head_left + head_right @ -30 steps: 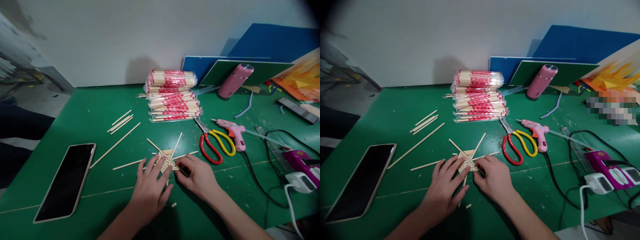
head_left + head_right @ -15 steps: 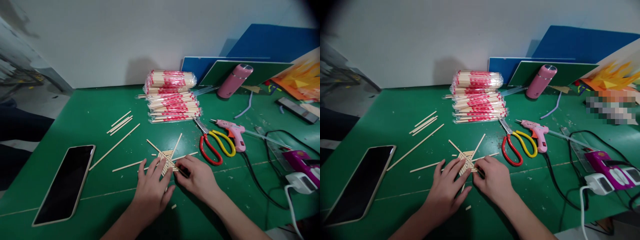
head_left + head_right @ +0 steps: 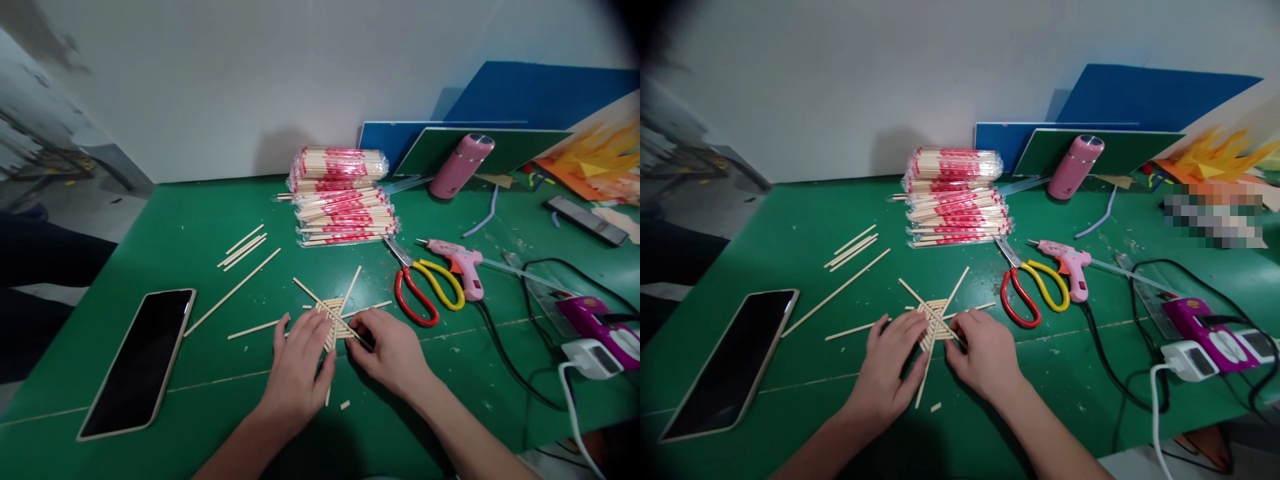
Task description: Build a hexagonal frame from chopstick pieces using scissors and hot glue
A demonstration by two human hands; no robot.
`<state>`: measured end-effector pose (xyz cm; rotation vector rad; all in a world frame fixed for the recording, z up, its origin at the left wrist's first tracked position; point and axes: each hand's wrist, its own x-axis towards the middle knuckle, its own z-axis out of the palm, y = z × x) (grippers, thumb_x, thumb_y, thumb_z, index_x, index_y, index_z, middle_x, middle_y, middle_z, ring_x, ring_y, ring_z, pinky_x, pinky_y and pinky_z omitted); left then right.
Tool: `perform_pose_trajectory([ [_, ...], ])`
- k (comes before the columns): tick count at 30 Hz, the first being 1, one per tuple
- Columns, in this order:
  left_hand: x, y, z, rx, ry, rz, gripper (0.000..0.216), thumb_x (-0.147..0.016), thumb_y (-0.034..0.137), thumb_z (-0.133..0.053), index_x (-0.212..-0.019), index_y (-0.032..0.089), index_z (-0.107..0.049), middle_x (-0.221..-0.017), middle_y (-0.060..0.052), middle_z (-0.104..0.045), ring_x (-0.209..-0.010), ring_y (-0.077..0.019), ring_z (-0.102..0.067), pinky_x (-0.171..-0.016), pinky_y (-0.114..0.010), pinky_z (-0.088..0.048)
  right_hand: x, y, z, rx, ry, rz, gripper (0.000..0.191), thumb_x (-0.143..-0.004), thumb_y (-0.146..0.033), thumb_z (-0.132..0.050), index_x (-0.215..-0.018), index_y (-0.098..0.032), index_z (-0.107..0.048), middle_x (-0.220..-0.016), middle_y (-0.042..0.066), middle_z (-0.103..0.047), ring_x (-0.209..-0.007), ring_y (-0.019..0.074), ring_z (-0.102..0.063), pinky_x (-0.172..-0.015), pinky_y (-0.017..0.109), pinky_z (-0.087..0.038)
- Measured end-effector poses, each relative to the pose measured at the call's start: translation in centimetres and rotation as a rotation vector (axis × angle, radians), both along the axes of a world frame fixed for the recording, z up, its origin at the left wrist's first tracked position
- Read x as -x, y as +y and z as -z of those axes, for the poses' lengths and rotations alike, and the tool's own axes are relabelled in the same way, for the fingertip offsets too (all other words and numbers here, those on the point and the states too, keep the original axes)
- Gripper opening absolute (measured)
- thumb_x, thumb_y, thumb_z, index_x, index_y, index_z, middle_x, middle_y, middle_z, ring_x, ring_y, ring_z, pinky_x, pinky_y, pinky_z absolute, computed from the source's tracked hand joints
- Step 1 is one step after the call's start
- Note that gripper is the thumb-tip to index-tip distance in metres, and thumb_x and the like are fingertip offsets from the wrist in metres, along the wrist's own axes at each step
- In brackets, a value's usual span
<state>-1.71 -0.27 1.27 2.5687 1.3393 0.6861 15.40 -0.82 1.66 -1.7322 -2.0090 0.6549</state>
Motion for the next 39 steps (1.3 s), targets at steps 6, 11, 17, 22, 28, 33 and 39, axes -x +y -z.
perform_pose_trajectory([
  [6, 2.3, 1.1, -2.1, -0.111, -0.229, -0.335, 0.005, -0.078, 0.021, -0.050, -0.078, 0.019, -0.054, -0.075, -0.002, -0.055, -0.076, -0.0160, -0.051, -0.069, -0.030, -0.041, -0.1, -0.1, 0.0, -0.010, 0.007, -0.006, 0.008, -0.071, -0.023, -0.053, -0.079, -0.022, -0.054, -0.071, -0.002, -0.056, -0.068, 0.0132, -0.050, -0.059, 0.021, -0.034],
  [11, 2.4, 0.5, -2.9, 0.031, -0.219, -0.390, 0.015, -0.082, 0.025, -0.042, -0.068, 0.020, -0.046, -0.060, 0.003, -0.047, -0.058, -0.0126, -0.046, -0.053, -0.024, -0.036, -0.1, -0.1, 0.1, -0.015, 0.006, -0.005, 0.011, -0.071, -0.023, -0.053, -0.081, -0.022, -0.055, -0.072, -0.001, -0.057, -0.068, 0.0134, -0.051, -0.058, 0.021, -0.034],
  [17, 0.4, 0.8, -2.4, 0.097, -0.020, -0.187, 0.035, -0.086, 0.026, -0.033, -0.052, 0.019, -0.039, -0.051, 0.002, -0.041, -0.053, -0.0129, -0.039, -0.054, -0.027, -0.031, -0.1, -0.1, 0.0, -0.023, 0.002, -0.008, 0.009, -0.072, -0.024, -0.053, -0.080, -0.022, -0.056, -0.070, -0.001, -0.056, -0.067, 0.0135, -0.051, -0.058, 0.021, -0.034],
  [22, -0.6, 1.3, -1.8, 0.155, 0.123, 0.049, 0.021, -0.085, 0.022, -0.037, -0.076, 0.018, -0.056, -0.075, -0.003, -0.055, -0.074, -0.0167, -0.046, -0.066, -0.031, -0.032, -0.1, 0.0, 0.0, -0.033, 0.006, -0.017, 0.009, -0.073, -0.024, -0.052, -0.080, -0.021, -0.056, -0.070, 0.000, -0.056, -0.067, 0.0139, -0.051, -0.058, 0.022, -0.034],
  [28, -1.1, 1.4, -1.0, 0.101, 0.282, 0.125, 0.018, -0.083, 0.019, -0.041, -0.076, 0.018, -0.057, -0.077, -0.003, -0.056, -0.076, -0.0182, -0.046, -0.067, -0.033, -0.032, -0.2, -0.1, 0.1, -0.036, 0.008, -0.016, 0.009, -0.073, -0.023, -0.051, -0.080, -0.021, -0.056, -0.071, 0.000, -0.056, -0.068, 0.0140, -0.050, -0.059, 0.021, -0.034],
  [33, -1.7, 1.6, -0.9, -0.044, 0.372, 0.198, 0.014, -0.080, 0.012, -0.044, -0.076, 0.016, -0.057, -0.077, -0.004, -0.058, -0.076, -0.0192, -0.047, -0.072, -0.037, -0.031, -0.2, -0.1, 0.0, -0.032, 0.012, -0.016, 0.009, -0.074, -0.023, -0.051, -0.080, -0.021, -0.056, -0.072, 0.000, -0.057, -0.069, 0.0138, -0.051, -0.060, 0.021, -0.034],
  [39, -1.6, 1.8, -0.8, -0.074, 0.341, 0.166, 0.012, -0.078, 0.012, -0.046, -0.072, 0.015, -0.056, -0.072, -0.004, -0.057, -0.073, -0.0193, -0.048, -0.069, -0.037, -0.031, -0.1, -0.1, 0.1, -0.025, 0.013, -0.010, 0.009, -0.073, -0.022, -0.052, -0.080, -0.021, -0.056, -0.072, 0.000, -0.057, -0.069, 0.0136, -0.051, -0.060, 0.021, -0.034],
])
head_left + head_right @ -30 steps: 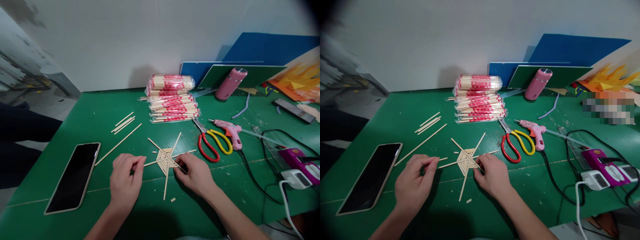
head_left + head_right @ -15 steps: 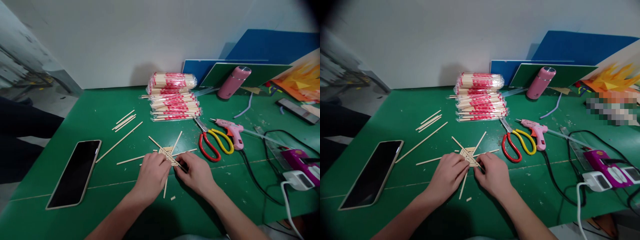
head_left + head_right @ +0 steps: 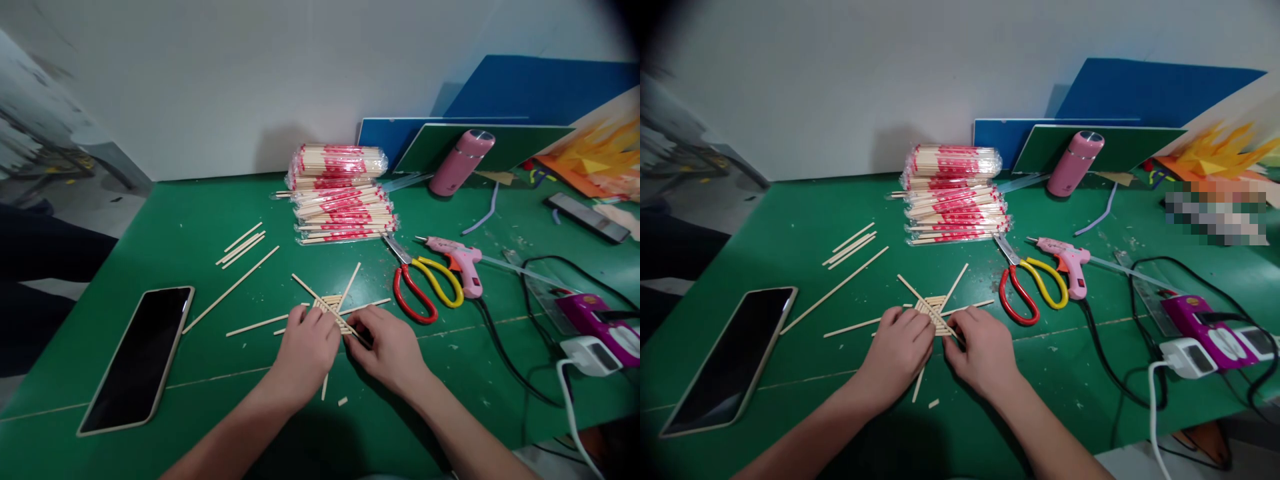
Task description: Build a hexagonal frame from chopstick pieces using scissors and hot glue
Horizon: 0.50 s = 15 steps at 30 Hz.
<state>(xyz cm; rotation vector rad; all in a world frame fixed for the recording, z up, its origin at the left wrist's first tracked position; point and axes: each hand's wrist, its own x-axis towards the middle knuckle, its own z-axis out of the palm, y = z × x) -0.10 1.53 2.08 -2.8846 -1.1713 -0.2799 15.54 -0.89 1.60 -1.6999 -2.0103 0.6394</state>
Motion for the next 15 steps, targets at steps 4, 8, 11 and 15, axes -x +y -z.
perform_pose_trajectory([
  [4, 1.1, 0.2, -0.1, 0.056, -0.133, -0.182, 0.015, -0.080, 0.016, -0.042, -0.071, 0.017, -0.054, -0.072, -0.003, -0.056, -0.073, -0.0179, -0.048, -0.065, -0.033, -0.032, 0.0, 0.0, -0.1, 0.005, -0.002, 0.009, 0.011, -0.072, -0.023, -0.053, -0.082, -0.021, -0.056, -0.073, 0.000, -0.057, -0.070, 0.0139, -0.051, -0.061, 0.022, -0.034],
  [8, 2.3, 0.3, -0.2, 0.158, -0.310, -0.355, 0.014, -0.076, 0.015, -0.044, -0.065, 0.017, -0.051, -0.071, -0.001, -0.055, -0.071, -0.0157, -0.049, -0.064, -0.030, -0.035, 0.0, 0.0, -0.2, 0.009, -0.001, 0.011, 0.010, -0.071, -0.023, -0.053, -0.081, -0.021, -0.057, -0.071, -0.001, -0.057, -0.069, 0.0136, -0.051, -0.059, 0.022, -0.034],
  [11, 3.6, 0.1, -0.4, 0.176, -0.375, -0.426, 0.011, -0.074, 0.015, -0.045, -0.063, 0.018, -0.050, -0.071, 0.000, -0.054, -0.070, -0.0150, -0.049, -0.064, -0.029, -0.037, 0.0, 0.0, -0.1, 0.013, 0.001, 0.014, 0.010, -0.071, -0.023, -0.054, -0.081, -0.021, -0.057, -0.071, -0.001, -0.057, -0.069, 0.0135, -0.052, -0.058, 0.022, -0.034],
  [15, 6.6, -0.2, -1.2, 0.149, -0.538, -0.589, 0.005, -0.074, 0.023, -0.049, -0.070, 0.019, -0.048, -0.073, 0.001, -0.053, -0.067, -0.0131, -0.050, -0.062, -0.025, -0.040, 0.0, 0.1, -0.1, 0.019, 0.005, 0.016, 0.012, -0.070, -0.024, -0.054, -0.082, -0.022, -0.057, -0.072, -0.001, -0.057, -0.069, 0.0135, -0.052, -0.059, 0.022, -0.035],
])
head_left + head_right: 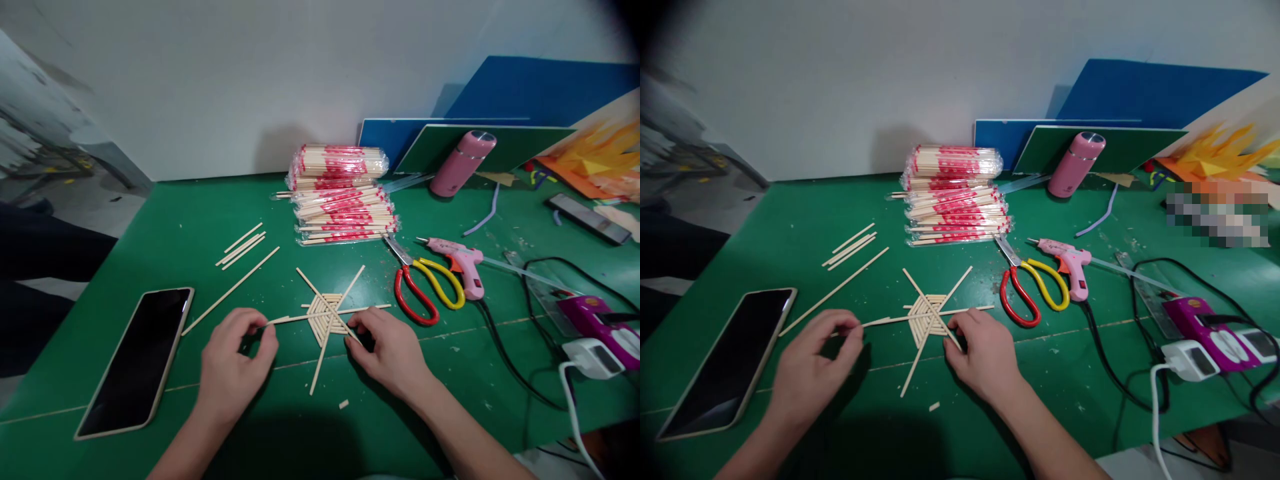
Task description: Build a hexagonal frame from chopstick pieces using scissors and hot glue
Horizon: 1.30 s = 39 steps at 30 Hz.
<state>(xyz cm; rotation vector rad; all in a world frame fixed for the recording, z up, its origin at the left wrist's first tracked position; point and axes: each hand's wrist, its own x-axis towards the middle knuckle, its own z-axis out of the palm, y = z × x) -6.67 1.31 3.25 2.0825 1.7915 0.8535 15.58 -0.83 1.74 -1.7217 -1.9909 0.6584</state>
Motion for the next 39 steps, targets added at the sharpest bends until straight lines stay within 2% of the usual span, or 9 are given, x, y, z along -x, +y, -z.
perform_pose_trajectory([
  [2, 1.3, -0.1, -0.5, 0.008, -0.032, -0.112, 0.012, -0.075, 0.031, -0.051, -0.069, 0.020, -0.046, -0.068, 0.003, -0.050, -0.061, -0.0117, -0.048, -0.056, -0.023, -0.039, 0.0, 0.0, 0.0, 0.001, 0.004, -0.002, 0.013, -0.071, -0.024, -0.054, -0.083, -0.022, -0.057, -0.072, -0.001, -0.057, -0.068, 0.0135, -0.052, -0.058, 0.022, -0.035],
  [5, 1.7, -0.2, -1.0, 0.049, -0.040, -0.123, 0.017, -0.082, 0.031, -0.039, -0.070, 0.021, -0.045, -0.061, 0.003, -0.048, -0.056, -0.0119, -0.048, -0.050, -0.023, -0.038, -0.2, 0.0, 0.0, 0.002, 0.011, -0.007, 0.015, -0.071, -0.024, -0.053, -0.085, -0.021, -0.057, -0.072, 0.000, -0.057, -0.068, 0.0137, -0.052, -0.058, 0.022, -0.035],
  [8, -0.1, 0.1, -0.8, 0.037, 0.050, 0.059, 0.023, -0.084, 0.027, -0.033, -0.067, 0.020, -0.046, -0.063, 0.001, -0.050, -0.060, -0.0140, -0.048, -0.053, -0.025, -0.040, -0.3, 0.0, 0.1, 0.005, 0.015, -0.015, 0.016, -0.071, -0.023, -0.053, -0.086, -0.021, -0.057, -0.073, 0.000, -0.057, -0.068, 0.0142, -0.052, -0.057, 0.022, -0.035],
  [10, -1.9, 0.4, -0.2, 0.017, 0.120, 0.253, 0.022, -0.083, 0.023, -0.032, -0.072, 0.018, -0.050, -0.075, -0.004, -0.055, -0.073, -0.0172, -0.051, -0.068, -0.032, -0.042, -0.4, 0.0, 0.1, 0.007, 0.016, -0.020, 0.016, -0.071, -0.022, -0.052, -0.087, -0.021, -0.057, -0.073, 0.000, -0.057, -0.069, 0.0144, -0.052, -0.058, 0.022, -0.036],
  [12, -3.4, 0.7, 0.6, 0.025, 0.187, 0.395, 0.020, -0.082, 0.021, -0.036, -0.090, 0.015, -0.053, -0.093, -0.009, -0.057, -0.092, -0.0215, -0.049, -0.082, -0.040, -0.039, -0.3, 0.0, 0.0, 0.007, 0.017, -0.024, 0.016, -0.071, -0.020, -0.051, -0.087, -0.021, -0.056, -0.075, 0.001, -0.057, -0.071, 0.0145, -0.052, -0.059, 0.023, -0.037],
  [14, -4.4, 0.8, 1.3, 0.016, 0.230, 0.449, 0.029, -0.081, 0.020, -0.038, -0.107, 0.014, -0.048, -0.111, -0.013, -0.052, -0.106, -0.0246, -0.043, -0.088, -0.045, -0.035, -0.3, 0.1, -0.2, 0.009, 0.015, -0.027, 0.016, -0.072, -0.019, -0.050, -0.087, -0.021, -0.056, -0.078, 0.001, -0.056, -0.073, 0.0147, -0.052, -0.061, 0.023, -0.038],
  [18, -5.0, 0.6, 2.1, 0.033, 0.253, 0.463, 0.030, -0.081, 0.017, -0.037, -0.108, 0.015, -0.051, -0.115, -0.014, -0.049, -0.107, -0.0250, -0.043, -0.088, -0.046, -0.035, -0.2, 0.2, -0.6, 0.005, -0.021, -0.041, 0.013, -0.073, -0.022, -0.052, -0.085, -0.021, -0.056, -0.079, 0.001, -0.056, -0.073, 0.0145, -0.052, -0.061, 0.022, -0.038],
  [26, -5.1, 0.2, 2.1, 0.015, 0.331, 0.515, 0.030, -0.080, 0.017, -0.042, -0.106, 0.024, -0.055, -0.113, -0.012, -0.049, -0.103, -0.0266, -0.041, -0.080, -0.047, -0.036, -0.3, 0.4, -0.4, -0.007, -0.089, -0.086, 0.010, -0.077, -0.025, -0.049, -0.079, -0.022, -0.058, -0.076, 0.001, -0.055, -0.071, 0.0137, -0.052, -0.060, 0.021, -0.038],
  [39, -5.0, 0.1, 2.6, 0.020, 0.347, 0.515, 0.031, -0.079, 0.018, -0.042, -0.107, 0.021, -0.054, -0.115, -0.014, -0.048, -0.105, -0.0284, -0.039, -0.083, -0.049, -0.033, 0.1, 0.6, -0.4, 0.037, -0.090, -0.045, 0.008, -0.075, -0.026, -0.051, -0.075, -0.022, -0.058, -0.072, 0.000, -0.054, -0.067, 0.0134, -0.051, -0.059, 0.021, -0.037],
])
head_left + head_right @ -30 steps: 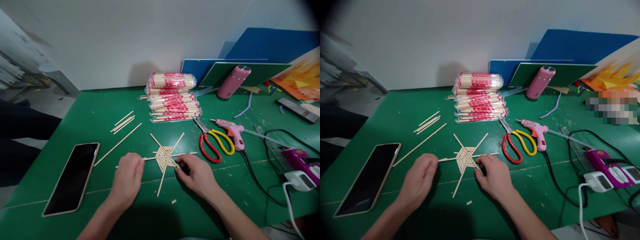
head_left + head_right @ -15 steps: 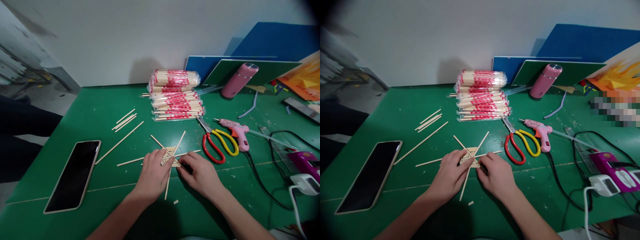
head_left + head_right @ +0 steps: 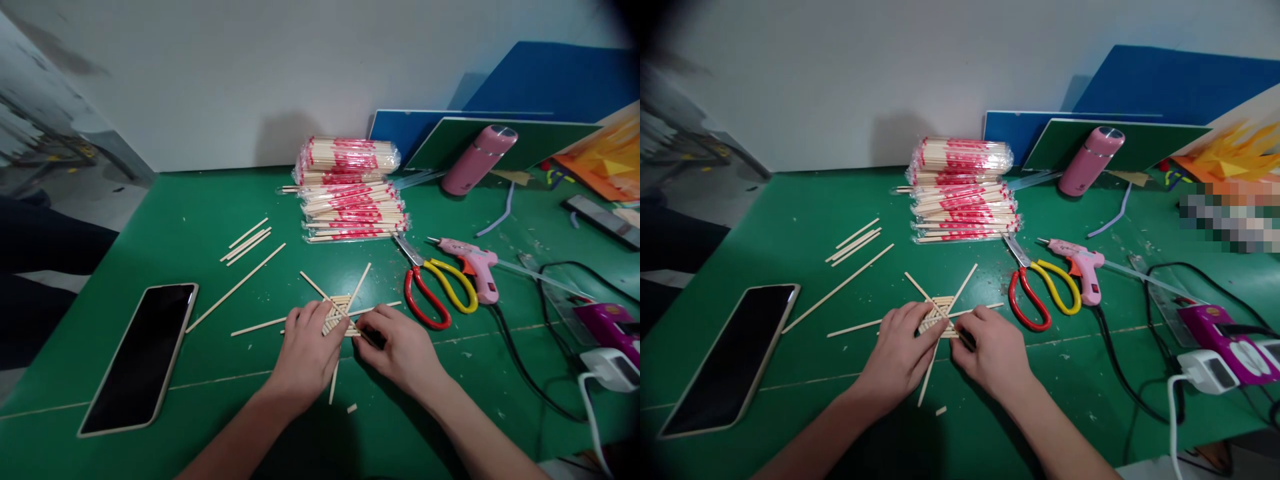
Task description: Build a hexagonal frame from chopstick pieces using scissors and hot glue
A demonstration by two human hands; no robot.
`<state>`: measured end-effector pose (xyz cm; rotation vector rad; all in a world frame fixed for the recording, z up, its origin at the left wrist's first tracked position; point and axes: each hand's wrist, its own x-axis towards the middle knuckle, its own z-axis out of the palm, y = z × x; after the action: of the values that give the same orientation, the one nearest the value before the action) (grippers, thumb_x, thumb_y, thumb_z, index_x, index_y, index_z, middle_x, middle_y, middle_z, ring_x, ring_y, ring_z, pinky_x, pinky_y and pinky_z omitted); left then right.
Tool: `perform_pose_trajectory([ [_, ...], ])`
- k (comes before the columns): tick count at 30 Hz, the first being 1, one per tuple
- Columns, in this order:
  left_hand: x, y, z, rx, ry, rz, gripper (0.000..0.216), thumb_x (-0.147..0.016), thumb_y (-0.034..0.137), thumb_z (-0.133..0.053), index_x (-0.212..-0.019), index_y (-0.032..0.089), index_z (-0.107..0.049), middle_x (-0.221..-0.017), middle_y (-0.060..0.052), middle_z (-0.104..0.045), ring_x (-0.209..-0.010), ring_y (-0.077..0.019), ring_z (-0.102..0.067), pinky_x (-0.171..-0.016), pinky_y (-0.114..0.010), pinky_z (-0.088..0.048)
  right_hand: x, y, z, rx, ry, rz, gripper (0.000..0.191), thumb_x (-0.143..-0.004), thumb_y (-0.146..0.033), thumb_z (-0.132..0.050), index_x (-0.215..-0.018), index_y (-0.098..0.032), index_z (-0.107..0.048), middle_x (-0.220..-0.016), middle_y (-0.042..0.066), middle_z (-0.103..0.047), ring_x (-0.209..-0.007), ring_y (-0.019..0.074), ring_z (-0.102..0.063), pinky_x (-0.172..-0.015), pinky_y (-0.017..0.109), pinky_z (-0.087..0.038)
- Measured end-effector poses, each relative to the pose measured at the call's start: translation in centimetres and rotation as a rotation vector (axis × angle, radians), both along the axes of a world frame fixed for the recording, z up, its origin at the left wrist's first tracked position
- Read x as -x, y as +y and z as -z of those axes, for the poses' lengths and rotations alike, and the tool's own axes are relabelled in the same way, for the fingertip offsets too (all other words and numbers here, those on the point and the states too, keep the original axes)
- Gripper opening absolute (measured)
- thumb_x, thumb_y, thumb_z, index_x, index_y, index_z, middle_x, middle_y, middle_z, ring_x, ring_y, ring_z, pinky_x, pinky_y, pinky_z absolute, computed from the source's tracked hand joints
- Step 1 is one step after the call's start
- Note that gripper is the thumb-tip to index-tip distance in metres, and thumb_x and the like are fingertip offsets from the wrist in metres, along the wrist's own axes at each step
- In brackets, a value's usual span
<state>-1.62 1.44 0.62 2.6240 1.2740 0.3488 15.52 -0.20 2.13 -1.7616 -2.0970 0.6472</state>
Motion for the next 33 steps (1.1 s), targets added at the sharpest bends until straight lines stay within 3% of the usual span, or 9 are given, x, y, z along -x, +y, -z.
perform_pose_trajectory([
  [9, -0.5, -1.0, -0.5, 0.016, -0.091, -0.090, 0.037, -0.084, 0.015, -0.032, -0.119, 0.016, -0.040, -0.116, -0.013, -0.050, -0.107, -0.0238, -0.044, -0.086, -0.045, -0.032, -0.5, -1.3, 0.0, -0.025, 0.025, 0.009, 0.007, -0.074, -0.023, -0.051, -0.077, -0.021, -0.056, -0.072, 0.000, -0.055, -0.069, 0.0144, -0.051, -0.060, 0.023, -0.038],
  [13, 1.3, -0.6, -2.0, -0.178, -0.156, -0.229, 0.034, -0.082, 0.017, -0.037, -0.115, 0.015, -0.043, -0.114, -0.014, -0.049, -0.107, -0.0236, -0.044, -0.086, -0.042, -0.032, -1.5, -2.2, -0.2, -0.063, 0.165, 0.129, 0.020, -0.074, -0.028, -0.052, -0.093, -0.021, -0.054, -0.074, 0.000, -0.056, -0.065, 0.0131, -0.052, -0.060, 0.023, -0.041],
  [16, 4.1, -0.1, -3.2, -0.307, -0.161, -0.352, 0.023, -0.081, 0.022, -0.044, -0.101, 0.015, -0.052, -0.101, -0.012, -0.055, -0.096, -0.0229, -0.049, -0.081, -0.039, -0.036, -2.7, -3.0, -0.2, -0.127, 0.299, 0.271, 0.021, -0.076, -0.030, -0.051, -0.094, -0.020, -0.053, -0.071, 0.000, -0.054, -0.060, 0.0114, -0.051, -0.057, 0.022, -0.042],
  [18, 5.9, 0.1, -3.8, -0.299, -0.092, -0.326, 0.018, -0.081, 0.023, -0.045, -0.093, 0.016, -0.056, -0.090, -0.009, -0.058, -0.089, -0.0219, -0.052, -0.077, -0.037, -0.037, -3.6, -3.5, 0.2, -0.193, 0.345, 0.355, 0.019, -0.077, -0.031, -0.051, -0.092, -0.019, -0.053, -0.069, -0.001, -0.052, -0.058, 0.0109, -0.050, -0.055, 0.022, -0.042],
  [22, 7.9, 0.2, -3.8, -0.217, 0.162, -0.216, 0.018, -0.081, 0.025, -0.044, -0.090, 0.018, -0.058, -0.090, -0.007, -0.061, -0.090, -0.0239, -0.051, -0.076, -0.040, -0.034, -4.8, -4.5, 1.0, -0.248, 0.353, 0.434, 0.021, -0.077, -0.033, -0.052, -0.092, -0.019, -0.054, -0.069, 0.000, -0.051, -0.057, 0.0109, -0.049, -0.054, 0.022, -0.041],
  [27, 7.8, 0.6, -2.8, -0.237, 0.322, -0.172, 0.019, -0.081, 0.021, -0.042, -0.082, 0.021, -0.061, -0.088, -0.005, -0.063, -0.092, -0.0247, -0.051, -0.079, -0.045, -0.029, -5.1, -5.2, 1.7, -0.224, 0.377, 0.446, 0.025, -0.077, -0.032, -0.052, -0.098, -0.019, -0.051, -0.072, 0.000, -0.051, -0.060, 0.0120, -0.052, -0.056, 0.023, -0.043],
  [33, 7.5, 0.8, -2.4, -0.232, 0.367, -0.158, 0.025, -0.082, 0.016, -0.038, -0.071, 0.019, -0.060, -0.076, -0.004, -0.062, -0.076, -0.0203, -0.055, -0.079, -0.044, -0.029, -4.6, -5.2, 2.3, -0.206, 0.388, 0.402, 0.024, -0.077, -0.031, -0.051, -0.098, -0.019, -0.051, -0.074, 0.001, -0.052, -0.062, 0.0126, -0.053, -0.058, 0.024, -0.045],
])
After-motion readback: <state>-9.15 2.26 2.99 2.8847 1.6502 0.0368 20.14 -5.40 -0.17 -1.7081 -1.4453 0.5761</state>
